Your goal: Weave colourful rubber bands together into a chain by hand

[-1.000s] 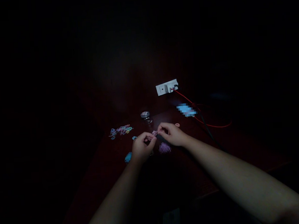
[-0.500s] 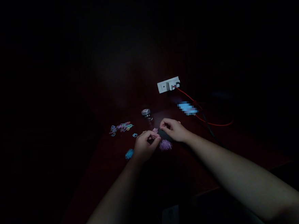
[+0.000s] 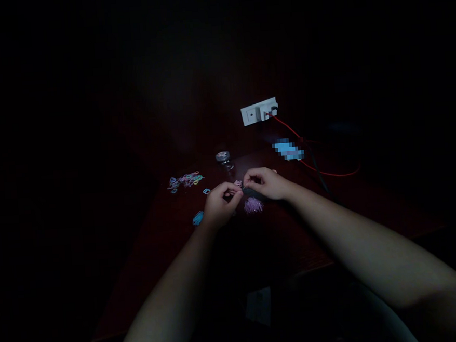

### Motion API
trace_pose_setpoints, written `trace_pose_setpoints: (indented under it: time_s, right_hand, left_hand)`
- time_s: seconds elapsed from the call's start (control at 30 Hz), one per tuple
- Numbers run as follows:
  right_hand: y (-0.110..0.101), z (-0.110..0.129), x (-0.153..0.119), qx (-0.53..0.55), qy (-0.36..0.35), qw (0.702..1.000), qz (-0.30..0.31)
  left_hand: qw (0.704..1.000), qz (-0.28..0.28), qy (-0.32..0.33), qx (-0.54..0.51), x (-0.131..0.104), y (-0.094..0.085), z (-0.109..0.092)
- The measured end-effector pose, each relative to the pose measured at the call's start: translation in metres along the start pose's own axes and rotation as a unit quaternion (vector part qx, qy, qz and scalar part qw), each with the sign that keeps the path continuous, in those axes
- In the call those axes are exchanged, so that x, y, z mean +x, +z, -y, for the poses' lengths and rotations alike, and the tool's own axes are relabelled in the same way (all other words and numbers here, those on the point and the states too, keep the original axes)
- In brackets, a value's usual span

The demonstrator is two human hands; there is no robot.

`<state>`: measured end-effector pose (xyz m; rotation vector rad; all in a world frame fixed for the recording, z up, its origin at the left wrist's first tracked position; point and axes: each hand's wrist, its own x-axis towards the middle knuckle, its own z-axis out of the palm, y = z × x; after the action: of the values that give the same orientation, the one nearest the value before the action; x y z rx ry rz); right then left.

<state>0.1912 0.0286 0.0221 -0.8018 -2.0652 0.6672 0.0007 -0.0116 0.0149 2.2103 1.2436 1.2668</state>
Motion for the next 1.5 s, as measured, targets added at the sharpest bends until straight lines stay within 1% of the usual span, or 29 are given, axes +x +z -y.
trace_pose_setpoints:
  time_s: [0.13, 0.27, 0.53, 0.67, 0.73, 0.8, 0.87, 0.9, 0.97, 1.03, 1.1, 1.17, 1.2, 1.27, 1.33, 1.43, 1.5]
  right_hand:
    - [-0.007, -0.005, 0.000, -0.019, 0.015, 0.997, 0.078]
    - [-0.011, -0.009, -0.002, -0.043, 0.018, 0.991, 0.123]
    - [-0.008, -0.015, -0.003, -0.076, -0.004, 0.988, 0.137]
    - [-0.005, -0.018, -0.003, -0.090, 0.000, 0.986, 0.137]
    - [-0.005, -0.017, -0.002, -0.098, 0.001, 0.986, 0.135]
    - [-0.006, -0.015, -0.002, -0.110, 0.000, 0.985, 0.132]
    - [-0.008, -0.012, -0.003, -0.126, 0.001, 0.985, 0.119]
    - [-0.008, -0.011, -0.003, -0.136, 0.007, 0.985, 0.102]
    - [-0.008, -0.007, -0.004, -0.147, 0.004, 0.986, 0.078]
    - [-0.007, -0.004, -0.005, -0.152, -0.011, 0.987, 0.057]
    - [-0.005, -0.002, -0.006, -0.156, -0.018, 0.987, 0.043]
    - [-0.003, 0.001, -0.006, -0.153, -0.018, 0.988, 0.034]
    - [-0.002, 0.002, -0.006, -0.152, -0.016, 0.988, 0.029]
    - [-0.001, 0.004, -0.006, -0.153, -0.010, 0.988, 0.021]
    - [-0.001, 0.006, -0.006, -0.155, -0.006, 0.988, 0.017]
    - [-0.001, 0.008, -0.006, -0.158, 0.002, 0.987, 0.014]
    - [-0.002, 0.007, -0.006, -0.158, 0.009, 0.987, 0.014]
  left_hand:
    - [1.000, 0.020, 0.001, -0.002, 0.001, -0.003, 0.003]
    - [1.000, 0.019, -0.002, -0.009, 0.001, -0.003, 0.004]
    - [1.000, 0.011, -0.015, -0.019, 0.001, -0.002, 0.003]
    - [1.000, 0.005, -0.012, -0.027, 0.002, -0.001, 0.001]
    - [1.000, -0.003, -0.010, -0.014, 0.003, -0.003, 0.005]
    - [1.000, -0.019, -0.009, 0.009, 0.006, -0.010, 0.017]
    - [0.998, -0.055, -0.026, 0.033, 0.009, -0.023, 0.039]
    - [0.994, -0.081, -0.051, 0.044, 0.010, -0.032, 0.054]
    - [0.977, -0.139, -0.146, 0.073, 0.011, -0.053, 0.087]
    - [0.939, -0.174, -0.264, 0.138, 0.009, -0.071, 0.117]
    - [0.924, -0.183, -0.294, 0.160, 0.009, -0.082, 0.140]
    - [0.925, -0.166, -0.297, 0.168, 0.011, -0.085, 0.154]
    - [0.928, -0.148, -0.291, 0.178, 0.014, -0.083, 0.159]
    - [0.935, -0.105, -0.264, 0.214, 0.022, -0.078, 0.165]
    - [0.939, -0.070, -0.221, 0.254, 0.030, -0.073, 0.170]
    - [0.945, -0.051, -0.180, 0.268, 0.043, -0.069, 0.180]
    - [0.947, -0.046, -0.187, 0.259, 0.051, -0.068, 0.186]
